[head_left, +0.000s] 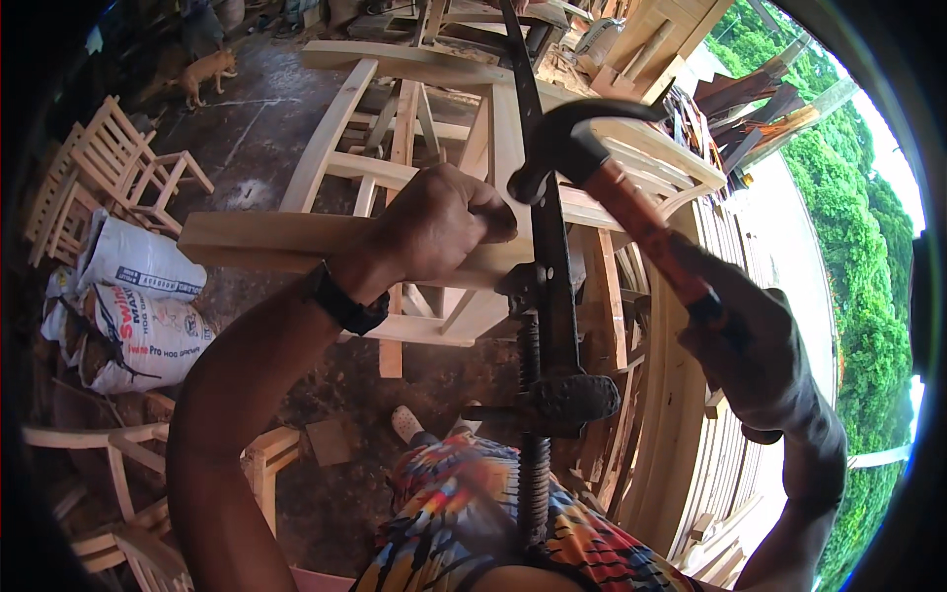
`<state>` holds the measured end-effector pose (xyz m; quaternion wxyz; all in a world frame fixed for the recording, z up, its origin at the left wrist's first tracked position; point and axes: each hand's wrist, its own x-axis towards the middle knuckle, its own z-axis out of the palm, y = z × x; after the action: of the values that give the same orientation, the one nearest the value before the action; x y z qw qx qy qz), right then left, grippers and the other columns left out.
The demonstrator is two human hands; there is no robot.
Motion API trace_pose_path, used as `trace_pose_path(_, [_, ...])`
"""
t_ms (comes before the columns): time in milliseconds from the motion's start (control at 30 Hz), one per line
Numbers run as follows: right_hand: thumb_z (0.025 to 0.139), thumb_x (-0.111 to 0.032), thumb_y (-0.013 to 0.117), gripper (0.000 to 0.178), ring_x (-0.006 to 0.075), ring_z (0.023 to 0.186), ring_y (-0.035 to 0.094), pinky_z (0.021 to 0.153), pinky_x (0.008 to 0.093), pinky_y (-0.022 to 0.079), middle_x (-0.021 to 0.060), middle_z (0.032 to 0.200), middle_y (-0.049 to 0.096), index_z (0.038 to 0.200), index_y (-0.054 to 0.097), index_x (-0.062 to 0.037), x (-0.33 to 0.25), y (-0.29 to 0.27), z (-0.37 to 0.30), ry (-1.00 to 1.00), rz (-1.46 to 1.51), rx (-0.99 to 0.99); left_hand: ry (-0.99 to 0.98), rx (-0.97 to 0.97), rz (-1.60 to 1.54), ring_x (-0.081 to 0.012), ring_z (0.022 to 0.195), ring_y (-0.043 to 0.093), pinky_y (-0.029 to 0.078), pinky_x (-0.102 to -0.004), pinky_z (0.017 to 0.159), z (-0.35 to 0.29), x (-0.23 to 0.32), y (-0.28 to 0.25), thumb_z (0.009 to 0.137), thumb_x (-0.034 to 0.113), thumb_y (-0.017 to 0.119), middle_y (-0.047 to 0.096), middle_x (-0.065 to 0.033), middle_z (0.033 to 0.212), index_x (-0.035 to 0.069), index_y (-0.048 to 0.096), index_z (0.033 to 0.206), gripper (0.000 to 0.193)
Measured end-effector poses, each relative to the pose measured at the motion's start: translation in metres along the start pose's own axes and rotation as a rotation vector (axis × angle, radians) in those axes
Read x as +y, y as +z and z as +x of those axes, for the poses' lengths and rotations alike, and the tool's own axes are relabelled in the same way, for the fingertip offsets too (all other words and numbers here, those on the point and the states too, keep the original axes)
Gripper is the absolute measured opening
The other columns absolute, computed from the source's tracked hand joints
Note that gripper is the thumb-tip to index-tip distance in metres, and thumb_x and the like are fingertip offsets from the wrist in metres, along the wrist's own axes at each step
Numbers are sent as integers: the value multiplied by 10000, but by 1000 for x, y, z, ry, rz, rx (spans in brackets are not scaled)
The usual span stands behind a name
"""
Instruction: The person uses a long bar clamp to secure a wooden frame and then hammers small wooden blocks into the joints. The person retrieves nails from a plastic bag and drives them into the wood with a hammer to secure the assembly.
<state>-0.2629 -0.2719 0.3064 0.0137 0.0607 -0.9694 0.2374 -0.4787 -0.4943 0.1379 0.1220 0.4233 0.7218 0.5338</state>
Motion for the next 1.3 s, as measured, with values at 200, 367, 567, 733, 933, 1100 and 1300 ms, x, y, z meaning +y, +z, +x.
trace_pose_path(200, [874,35,639,689,61,527,551,488,253,441,-20,620,578,1534,452,-34,-3,-4,2,-44,-107,-159,-32,-29,37,-91,801,682,544,-293,784,1,4,0,902,68,740,775,-76,867,-5,767,987,115])
trace_pose_path(367, [881,70,620,648,112,563,566,561,283,448,79,668,593,1503,498,-64,-3,2,-4,72,94,66,-89,-23,-19,-85,806,681,543,-286,785,-1,8,-3,889,75,765,777,-82,873,2,772,1019,149])
trace_pose_path(567, [886,61,625,649,120,540,548,547,295,444,68,658,576,1509,482,-51,-12,-10,0,43,-67,-151,-54,-3,14,-104,800,691,549,-291,791,-1,4,0,894,72,748,773,-81,865,-5,773,977,116])
trace_pose_path(733, [888,61,614,638,120,530,516,548,301,446,57,625,550,1505,495,-54,-7,-3,-4,24,-10,113,-129,-17,12,-100,802,688,548,-288,791,0,11,-2,885,88,768,772,-80,865,-5,777,982,135])
trace_pose_path(933, [875,69,625,654,137,515,512,536,311,441,66,646,565,1502,511,-81,-15,-10,5,-5,-89,-138,-86,-18,20,-94,806,688,552,-290,782,0,5,1,883,80,758,770,-85,854,-15,772,946,115])
trace_pose_path(1100, [864,78,646,688,109,566,534,547,300,430,65,667,584,1515,491,-82,-10,-10,5,-43,-31,123,-110,-26,3,-87,812,690,556,-285,777,-1,10,-4,879,60,766,773,-93,861,-20,773,952,108])
trace_pose_path(1300, [876,58,635,639,131,599,577,578,303,465,91,693,619,1487,534,-102,-27,-22,7,123,-104,-160,-96,-22,-27,-88,815,691,560,-281,791,3,3,0,865,15,747,777,-81,887,-13,769,907,55])
